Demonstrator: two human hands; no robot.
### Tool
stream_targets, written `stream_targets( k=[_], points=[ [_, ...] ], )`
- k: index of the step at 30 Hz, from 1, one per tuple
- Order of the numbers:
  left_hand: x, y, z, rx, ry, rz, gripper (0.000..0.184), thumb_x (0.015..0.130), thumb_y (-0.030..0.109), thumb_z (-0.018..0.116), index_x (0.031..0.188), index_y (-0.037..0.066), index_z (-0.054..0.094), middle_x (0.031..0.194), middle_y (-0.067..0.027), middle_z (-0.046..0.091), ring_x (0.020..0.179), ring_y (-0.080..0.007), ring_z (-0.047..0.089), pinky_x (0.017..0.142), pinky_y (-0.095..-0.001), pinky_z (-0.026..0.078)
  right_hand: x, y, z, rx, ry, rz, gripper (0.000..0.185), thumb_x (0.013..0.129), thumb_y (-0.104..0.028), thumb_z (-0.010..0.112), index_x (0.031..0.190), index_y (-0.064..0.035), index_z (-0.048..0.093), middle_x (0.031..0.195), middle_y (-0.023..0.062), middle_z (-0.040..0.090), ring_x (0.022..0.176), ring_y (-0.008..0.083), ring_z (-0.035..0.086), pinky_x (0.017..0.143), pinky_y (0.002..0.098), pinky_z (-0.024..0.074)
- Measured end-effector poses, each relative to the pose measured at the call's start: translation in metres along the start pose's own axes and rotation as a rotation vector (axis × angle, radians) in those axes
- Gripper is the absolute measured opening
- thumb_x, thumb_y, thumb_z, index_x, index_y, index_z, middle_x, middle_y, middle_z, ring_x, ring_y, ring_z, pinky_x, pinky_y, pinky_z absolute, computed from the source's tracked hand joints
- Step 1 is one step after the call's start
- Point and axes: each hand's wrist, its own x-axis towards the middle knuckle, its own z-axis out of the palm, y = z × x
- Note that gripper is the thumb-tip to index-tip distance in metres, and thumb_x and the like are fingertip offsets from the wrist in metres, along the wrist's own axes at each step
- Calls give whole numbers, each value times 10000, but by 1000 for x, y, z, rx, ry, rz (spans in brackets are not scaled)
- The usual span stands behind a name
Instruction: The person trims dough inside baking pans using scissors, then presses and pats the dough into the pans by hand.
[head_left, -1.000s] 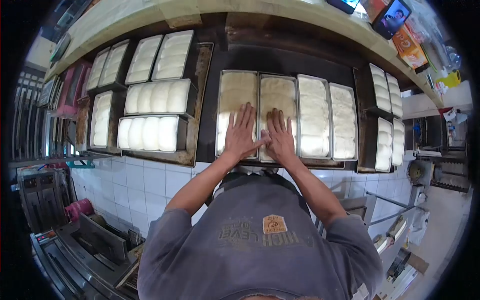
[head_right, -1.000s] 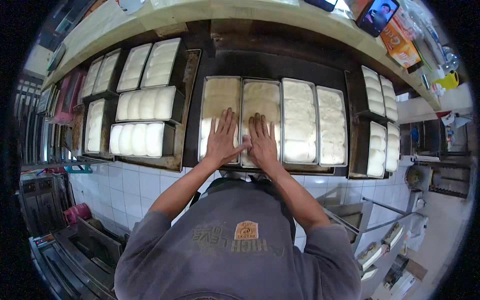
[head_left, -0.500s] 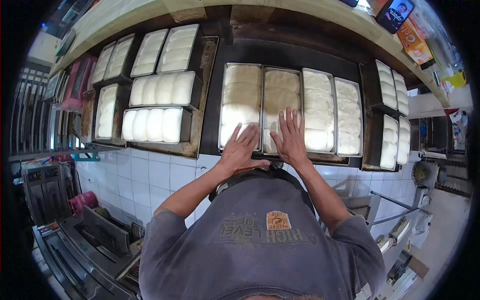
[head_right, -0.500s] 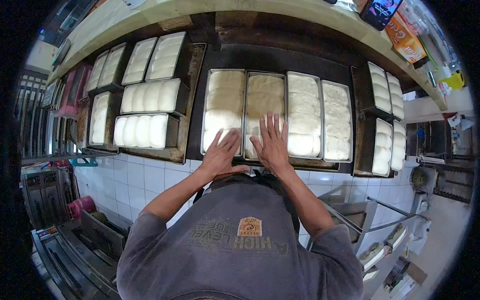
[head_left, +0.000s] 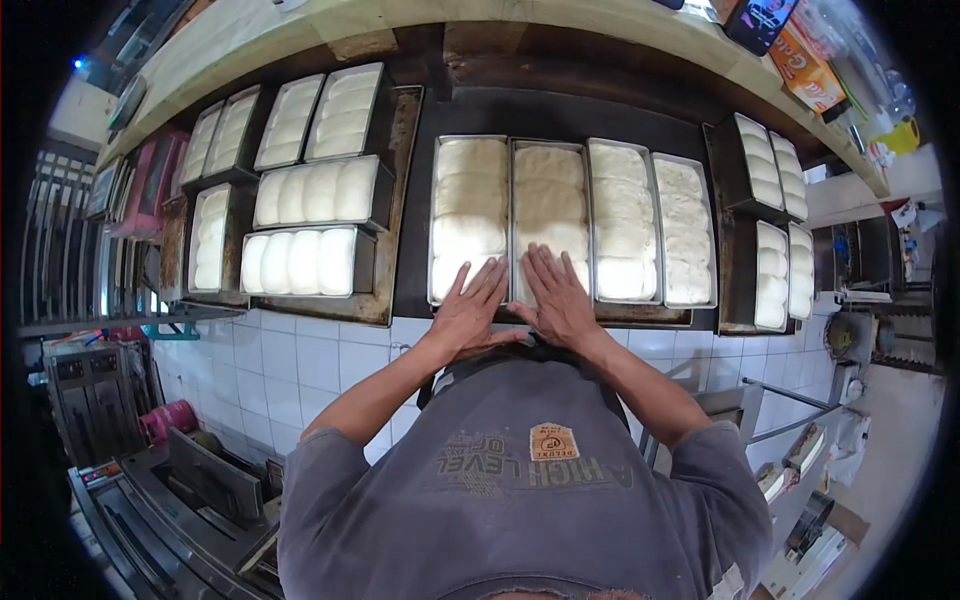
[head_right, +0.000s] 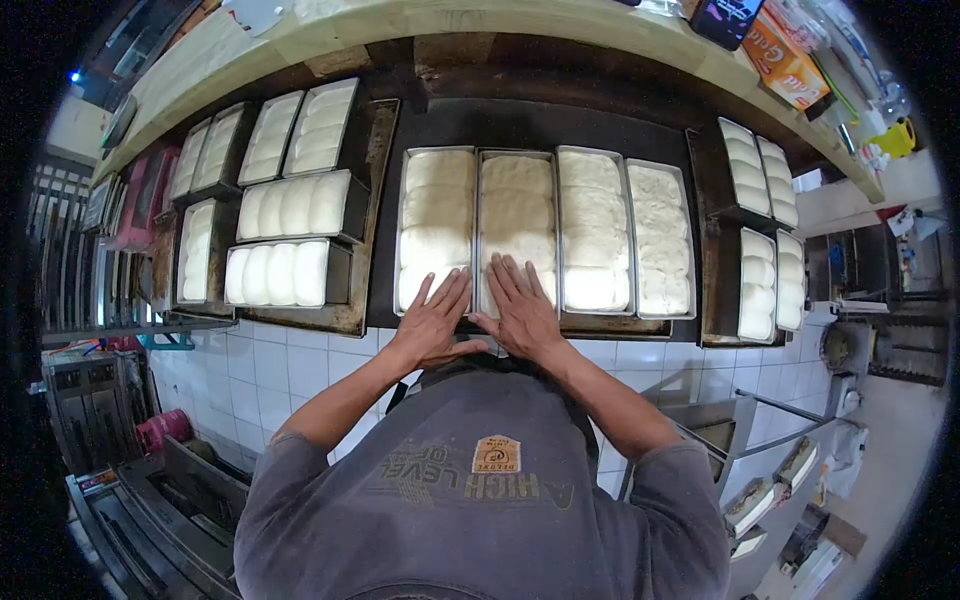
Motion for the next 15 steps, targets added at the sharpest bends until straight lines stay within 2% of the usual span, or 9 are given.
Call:
stream_targets(
  k=[4,5,6,7,9,12,14,15],
  points=[
    [-6,-4,1,5,71,-157,1159,954,803,499,1646,-92,247,1754,-257,205,1637,-429,130,1327,-556,52,10,21,15,13,-58,6,882,1038,-602,512,1574,93,410,1691,258,363,1623,365,245,1321,546,141],
    [-11,1,4,-3,55,-147,1159,954,803,499,1646,-92,247,1754,-257,205,1637,-429,130,1327,-556,52,17,22,8,-14,51,57,890,1038,-612,503,1570,96,412,1673,265,388,1612,373,265,1316,547,153],
    [-11,2,7,-29,48,-222,1159,957,795,505,1647,-98,235,1753,-272,183,1634,-445,122,1325,-556,61,37,31,1,-49,168,100,899,1039,-623,494,1567,100,414,1655,273,412,1600,380,285,1311,547,165],
    [-4,-2,9,-47,54,-293,1160,960,787,511,1647,-103,222,1753,-287,162,1630,-461,114,1322,-557,70,53,50,10,-57,181,105,899,1039,-623,494,1567,100,414,1655,273,412,1600,380,285,1311,547,165],
    [-2,0,14,-97,42,-432,1163,966,771,523,1648,-113,198,1751,-317,119,1623,-493,98,1317,-558,87,59,75,41,-177,107,238,894,1039,-619,496,1551,110,424,1628,280,441,1565,399,336,1293,546,199],
    [10,-6,2,-126,22,-493,1159,970,752,540,1646,-121,188,1743,-338,110,1612,-515,107,1310,-559,114,88,74,25,-92,56,307,916,1018,-635,523,1533,117,437,1594,283,477,1524,411,388,1275,536,234],
    [5,7,2,-180,-40,-544,1155,975,733,557,1643,-130,177,1735,-359,101,1601,-537,116,1303,-560,141,106,73,17,-154,457,229,878,1034,-641,499,1512,96,484,1569,257,517,1503,387,426,1283,522,222],
    [5,13,4,-139,11,-563,1126,982,672,608,1637,-137,180,1727,-354,154,1583,-542,177,1291,-561,189,118,73,-7,343,-125,571,907,1004,-669,537,1480,103,504,1540,279,523,1432,428,476,1214,528,326]
  ],
)
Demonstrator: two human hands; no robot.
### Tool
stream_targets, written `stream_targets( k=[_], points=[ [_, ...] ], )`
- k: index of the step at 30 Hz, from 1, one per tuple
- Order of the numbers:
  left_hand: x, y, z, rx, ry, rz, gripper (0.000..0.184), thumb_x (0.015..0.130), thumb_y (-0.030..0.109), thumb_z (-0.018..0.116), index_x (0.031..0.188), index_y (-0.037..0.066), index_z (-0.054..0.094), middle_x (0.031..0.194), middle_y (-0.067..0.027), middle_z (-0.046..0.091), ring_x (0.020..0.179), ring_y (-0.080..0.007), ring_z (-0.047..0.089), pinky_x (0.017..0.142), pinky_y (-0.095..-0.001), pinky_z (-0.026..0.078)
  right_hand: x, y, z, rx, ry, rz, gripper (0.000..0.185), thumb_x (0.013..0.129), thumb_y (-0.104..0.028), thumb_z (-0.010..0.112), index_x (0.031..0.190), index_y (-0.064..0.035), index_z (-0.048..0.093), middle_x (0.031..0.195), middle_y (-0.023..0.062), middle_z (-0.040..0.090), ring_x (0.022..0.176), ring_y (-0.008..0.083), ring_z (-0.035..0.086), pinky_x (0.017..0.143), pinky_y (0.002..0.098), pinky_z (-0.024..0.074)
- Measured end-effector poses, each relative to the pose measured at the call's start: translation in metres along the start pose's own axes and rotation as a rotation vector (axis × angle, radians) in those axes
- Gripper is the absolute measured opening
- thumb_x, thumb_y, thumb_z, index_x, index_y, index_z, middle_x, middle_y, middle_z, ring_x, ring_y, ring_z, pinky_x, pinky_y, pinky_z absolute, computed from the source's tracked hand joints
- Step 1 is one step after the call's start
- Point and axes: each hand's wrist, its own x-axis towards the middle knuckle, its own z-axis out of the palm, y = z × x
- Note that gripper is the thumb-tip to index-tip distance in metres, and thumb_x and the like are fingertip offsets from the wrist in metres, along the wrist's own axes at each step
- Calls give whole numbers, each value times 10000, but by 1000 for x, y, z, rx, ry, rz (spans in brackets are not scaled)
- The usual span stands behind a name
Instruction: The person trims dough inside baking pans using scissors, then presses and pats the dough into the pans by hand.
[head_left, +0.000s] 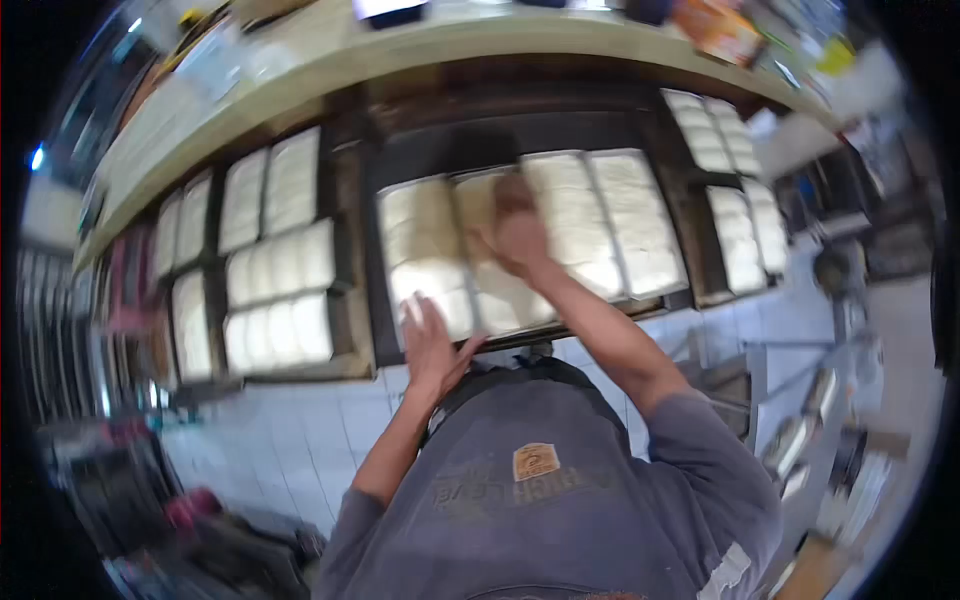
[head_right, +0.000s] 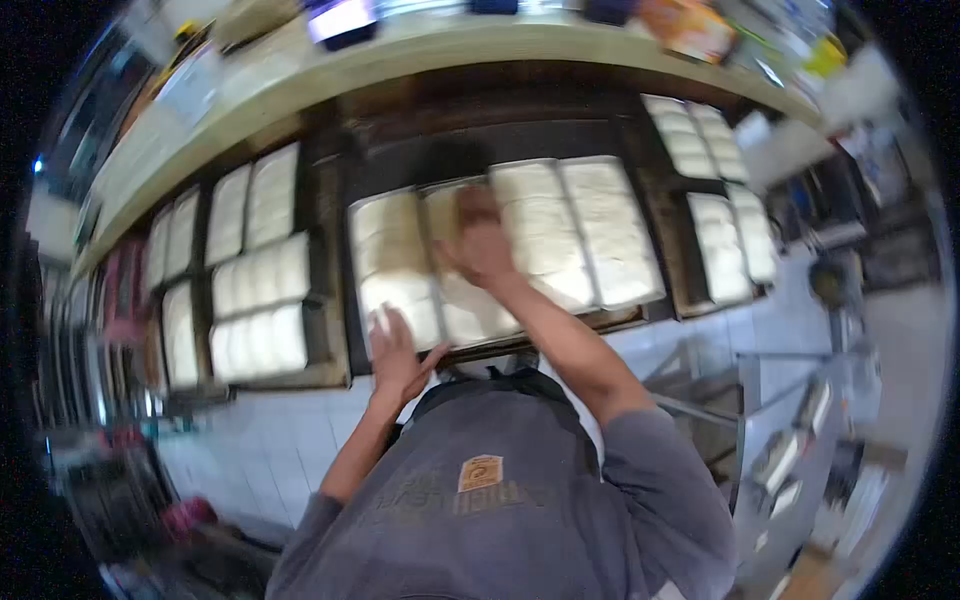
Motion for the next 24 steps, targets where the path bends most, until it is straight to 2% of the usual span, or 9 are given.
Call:
stream_targets(
  k=[2,3,4,6,7,9,15,20,24],
  points=[
    [-1,-13,17,-104,135,87,1087,989,607,649,1641,-130,190,1704,-356,231,1560,-529,254,1286,-549,208,38,34,56,-335,794,-298,895,943,-725,609,1362,65,587,1427,236,605,1202,415,612,1025,501,484],
    [-2,-15,20,-123,171,109,1073,993,589,655,1642,-129,192,1700,-356,244,1555,-522,273,1289,-544,205,52,44,66,-52,302,21,901,948,-714,611,1405,62,582,1476,243,582,1301,412,579,1096,486,462],
    [-1,-11,8,-59,83,45,1043,1017,582,625,1644,-128,189,1703,-358,233,1577,-503,240,1303,-538,180,36,29,43,161,223,1,894,915,-646,675,1454,56,551,1530,280,522,1401,437,501,1190,490,401],
    [0,-7,8,-41,19,6,1034,1047,613,556,1638,-143,171,1721,-356,174,1602,-504,163,1316,-538,133,46,32,56,-67,917,-391,902,875,-594,714,1459,73,546,1496,291,548,1415,445,501,1241,506,360],
    [4,-3,7,-33,-3,72,1034,1047,613,556,1638,-143,171,1721,-356,174,1602,-504,163,1316,-538,133,45,34,61,-199,920,-365,897,863,-570,715,1442,95,548,1510,284,546,1407,451,514,1259,547,324],
    [3,-4,3,0,-65,-34,1047,1063,657,484,1628,-162,159,1734,-352,118,1622,-496,74,1322,-530,95,46,35,65,-96,562,-189,916,889,-585,684,1459,116,530,1535,299,525,1456,462,467,1272,570,289],
    [11,-24,10,-28,-112,12,1077,1059,683,462,1620,-179,142,1735,-362,71,1619,-517,32,1324,-528,71,58,43,101,-130,837,-266,914,893,-595,682,1445,119,539,1510,312,536,1466,460,451,1280,563,273],
    [15,-25,2,-160,-119,33,1092,1052,675,489,1625,-176,116,1728,-380,48,1613,-539,11,1325,-534,63,27,13,46,-131,913,-249,917,899,-615,665,1435,121,550,1481,313,563,1483,459,430,1290,581,239],
    [15,-27,-2,-106,-189,48,1108,1045,668,510,1629,-174,88,1728,-385,20,1606,-556,-2,1324,-548,60,1,21,42,-94,367,-126,919,914,-620,640,1468,104,528,1532,297,531,1495,458,415,1292,608,213]
  ],
)
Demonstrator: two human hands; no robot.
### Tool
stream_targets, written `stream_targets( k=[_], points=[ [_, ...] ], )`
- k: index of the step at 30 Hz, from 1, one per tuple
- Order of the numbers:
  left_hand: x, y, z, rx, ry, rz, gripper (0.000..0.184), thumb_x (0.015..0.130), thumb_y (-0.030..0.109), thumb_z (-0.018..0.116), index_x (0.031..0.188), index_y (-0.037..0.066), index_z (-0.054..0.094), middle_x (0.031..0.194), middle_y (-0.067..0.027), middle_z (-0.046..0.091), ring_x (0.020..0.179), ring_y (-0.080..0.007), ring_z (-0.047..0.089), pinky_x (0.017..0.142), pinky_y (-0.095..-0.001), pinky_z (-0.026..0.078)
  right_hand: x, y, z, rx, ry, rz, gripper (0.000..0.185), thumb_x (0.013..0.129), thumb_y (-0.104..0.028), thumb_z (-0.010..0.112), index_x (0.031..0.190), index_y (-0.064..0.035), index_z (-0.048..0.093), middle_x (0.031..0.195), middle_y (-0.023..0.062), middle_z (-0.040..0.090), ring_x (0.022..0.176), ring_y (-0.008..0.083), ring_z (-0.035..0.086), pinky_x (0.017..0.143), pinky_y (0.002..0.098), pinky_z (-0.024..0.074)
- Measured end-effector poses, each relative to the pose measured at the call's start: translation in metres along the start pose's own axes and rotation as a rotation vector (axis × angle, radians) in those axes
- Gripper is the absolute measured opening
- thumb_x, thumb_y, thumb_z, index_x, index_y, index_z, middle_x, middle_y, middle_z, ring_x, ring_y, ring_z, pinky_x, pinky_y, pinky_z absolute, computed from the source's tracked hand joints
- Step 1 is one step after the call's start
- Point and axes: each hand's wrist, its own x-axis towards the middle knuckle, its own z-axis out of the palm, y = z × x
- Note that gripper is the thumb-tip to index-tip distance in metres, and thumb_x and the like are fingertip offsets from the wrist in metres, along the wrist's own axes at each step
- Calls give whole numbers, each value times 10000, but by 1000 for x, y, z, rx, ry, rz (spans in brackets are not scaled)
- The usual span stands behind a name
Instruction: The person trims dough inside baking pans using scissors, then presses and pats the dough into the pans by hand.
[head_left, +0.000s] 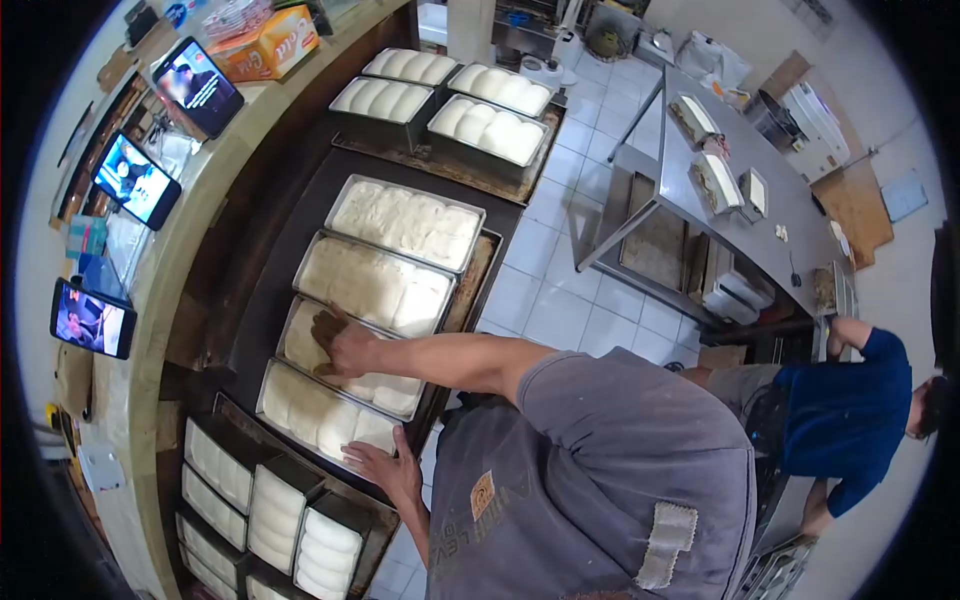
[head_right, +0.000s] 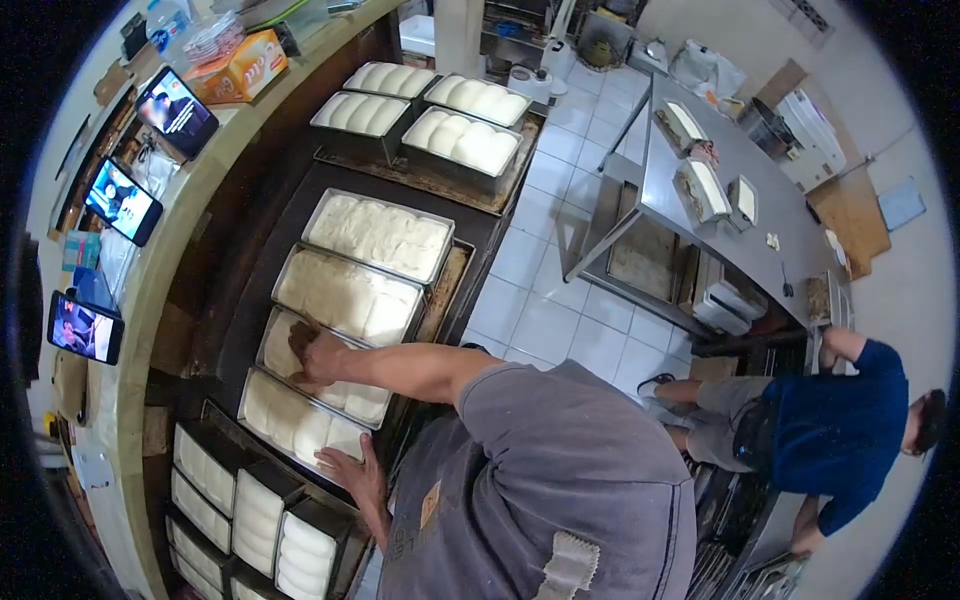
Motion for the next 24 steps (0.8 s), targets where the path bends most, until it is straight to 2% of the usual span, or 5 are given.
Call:
stream_targets(
  k=[15,18,21,23,24],
  points=[
    [-7,10,-11,-48,-73,-67,1128,1029,658,557,1632,-166,78,1731,-373,30,1602,-560,29,1319,-565,87,7,-10,9,-64,335,41,913,913,-627,628,1500,63,513,1590,271,484,1492,443,426,1292,612,209],
    [-7,13,1,-88,-76,-5,1134,1019,649,584,1640,-152,76,1731,-373,38,1610,-541,39,1319,-558,93,5,15,51,-65,537,-124,873,930,-617,616,1470,66,540,1506,270,568,1335,453,571,1196,586,380],
    [-10,2,0,-167,41,-74,1148,990,623,652,1660,-118,86,1728,-378,73,1628,-488,62,1318,-536,101,11,-19,-2,-20,36,164,730,959,-575,610,1211,104,700,1066,293,745,902,475,688,817,566,545],
    [-16,5,2,-215,121,9,1145,980,598,684,1660,-117,104,1731,-372,84,1629,-479,75,1315,-521,104,18,-25,-73,-165,-473,-104,586,1011,-440,601,1295,70,651,1223,250,720,983,407,694,886,549,531],
    [-16,9,-3,-195,141,57,1147,976,598,696,1660,-116,116,1738,-360,81,1631,-473,72,1317,-513,97,-2,-1,-34,20,284,-231,614,1028,-426,606,1400,60,571,1401,236,634,1158,393,649,1008,533,482]
  ],
)
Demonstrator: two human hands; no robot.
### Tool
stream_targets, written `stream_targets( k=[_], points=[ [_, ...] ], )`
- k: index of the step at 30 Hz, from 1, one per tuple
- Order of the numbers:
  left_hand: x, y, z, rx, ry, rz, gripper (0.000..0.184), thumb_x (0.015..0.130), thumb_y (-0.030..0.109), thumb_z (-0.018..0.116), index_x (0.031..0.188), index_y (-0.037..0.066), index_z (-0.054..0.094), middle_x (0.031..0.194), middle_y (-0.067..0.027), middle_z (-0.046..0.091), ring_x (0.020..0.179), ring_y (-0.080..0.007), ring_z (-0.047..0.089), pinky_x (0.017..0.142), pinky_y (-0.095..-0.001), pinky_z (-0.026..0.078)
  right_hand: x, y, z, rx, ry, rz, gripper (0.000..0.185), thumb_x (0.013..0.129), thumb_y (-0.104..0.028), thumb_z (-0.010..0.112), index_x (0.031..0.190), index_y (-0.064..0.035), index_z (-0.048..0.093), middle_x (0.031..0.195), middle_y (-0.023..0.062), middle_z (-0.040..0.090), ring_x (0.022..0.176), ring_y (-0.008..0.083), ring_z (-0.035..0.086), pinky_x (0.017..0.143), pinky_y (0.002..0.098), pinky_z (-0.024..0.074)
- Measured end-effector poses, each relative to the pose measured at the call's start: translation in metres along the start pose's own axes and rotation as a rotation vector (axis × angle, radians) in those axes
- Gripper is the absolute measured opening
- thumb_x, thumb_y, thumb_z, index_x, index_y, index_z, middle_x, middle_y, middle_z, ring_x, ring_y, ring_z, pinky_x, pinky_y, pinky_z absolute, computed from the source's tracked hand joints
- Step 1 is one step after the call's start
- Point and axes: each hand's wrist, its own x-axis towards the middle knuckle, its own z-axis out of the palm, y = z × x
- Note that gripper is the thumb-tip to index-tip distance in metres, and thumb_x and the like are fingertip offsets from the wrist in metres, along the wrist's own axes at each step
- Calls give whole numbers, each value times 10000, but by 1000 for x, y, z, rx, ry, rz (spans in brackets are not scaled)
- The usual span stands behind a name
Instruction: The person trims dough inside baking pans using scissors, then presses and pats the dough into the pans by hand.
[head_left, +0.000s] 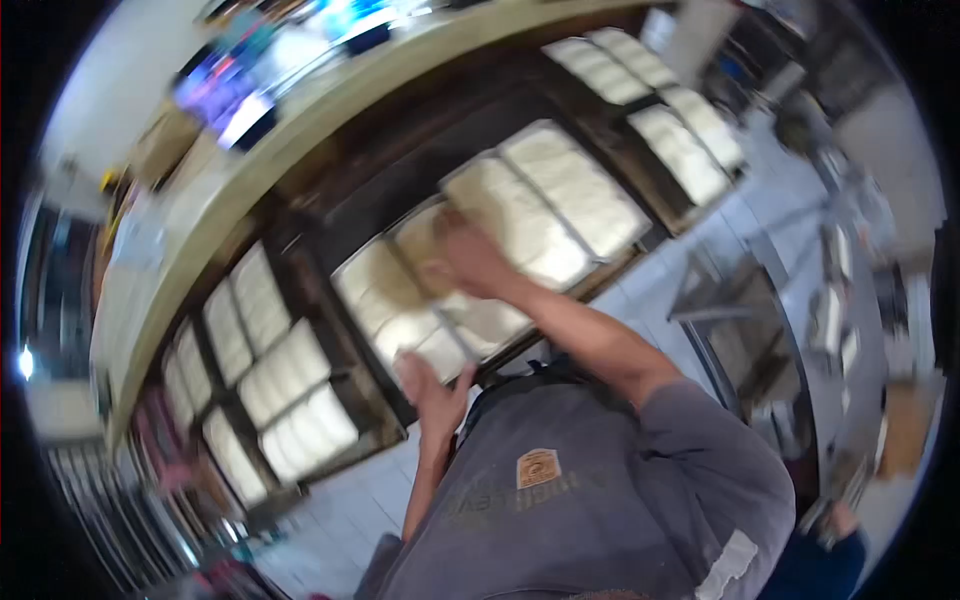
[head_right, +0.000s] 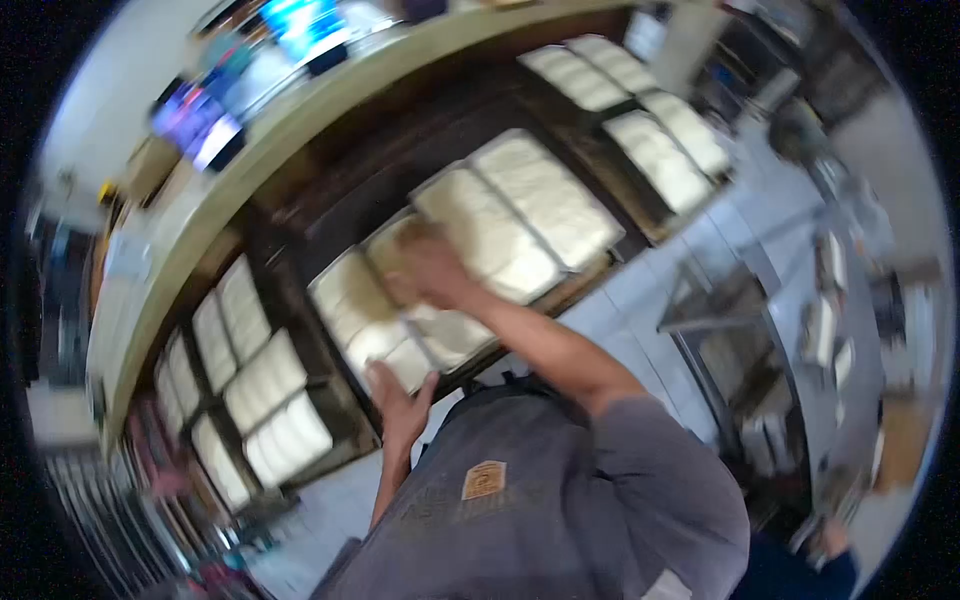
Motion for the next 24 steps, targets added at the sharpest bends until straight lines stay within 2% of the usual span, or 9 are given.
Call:
stream_targets(
  k=[1,3,4,7,12,17,19,21,24],
  points=[
    [0,22,-9,31,21,4,1127,969,565,713,1636,-153,156,1724,-388,84,1624,-501,73,1309,-541,117,-9,7,-20,136,-222,90,711,1032,-471,612,1483,67,498,1530,256,531,1392,426,521,1161,548,382],
    [3,30,-6,27,89,70,1116,982,566,698,1633,-159,152,1720,-391,106,1618,-521,80,1300,-571,131,-22,12,-54,-118,-127,-50,777,1031,-496,623,1540,64,446,1599,268,468,1515,453,403,1241,581,301],
    [3,39,-3,16,101,37,1116,982,566,698,1633,-159,152,1720,-391,106,1618,-521,80,1300,-571,131,-31,19,-63,-62,-169,79,812,1038,-506,611,1578,64,401,1656,273,403,1579,434,317,1283,582,234],
    [19,65,10,59,125,215,1087,989,564,675,1625,-159,170,1713,-384,141,1613,-523,105,1293,-613,127,-53,39,-84,-65,-74,43,831,1041,-502,600,1594,76,375,1676,278,370,1585,433,302,1288,583,220],
    [45,106,56,132,88,419,1049,1000,627,593,1622,-136,230,1710,-338,226,1606,-510,161,1285,-636,142,-84,83,-68,-217,-498,53,896,1054,-604,496,1612,81,348,1705,279,310,1597,432,264,1308,547,188],
    [69,114,94,307,164,548,1060,1002,705,512,1610,-132,282,1707,-305,281,1621,-440,191,1293,-606,154,-30,96,-61,-101,-153,15,932,1049,-633,471,1605,104,346,1706,280,315,1610,420,247,1310,537,184],
    [68,114,97,347,66,536,1073,1007,723,484,1617,-134,269,1718,-303,259,1633,-417,169,1304,-586,121,-4,125,-32,-112,-97,14,941,1045,-638,472,1606,107,343,1706,281,316,1612,417,246,1310,533,187],
    [71,113,95,388,-25,519,1087,1012,741,457,1623,-136,256,1729,-301,238,1645,-394,147,1314,-567,88,16,143,-11,-240,54,-17,928,1041,-646,467,1569,114,394,1644,282,413,1563,415,335,1302,525,208],
    [63,115,93,403,-49,488,1109,1004,763,437,1619,-143,258,1730,-298,238,1648,-382,140,1319,-555,65,25,138,-23,-309,-107,54,889,1043,-642,468,1511,114,469,1571,277,497,1503,430,409,1287,527,235]
  ],
)
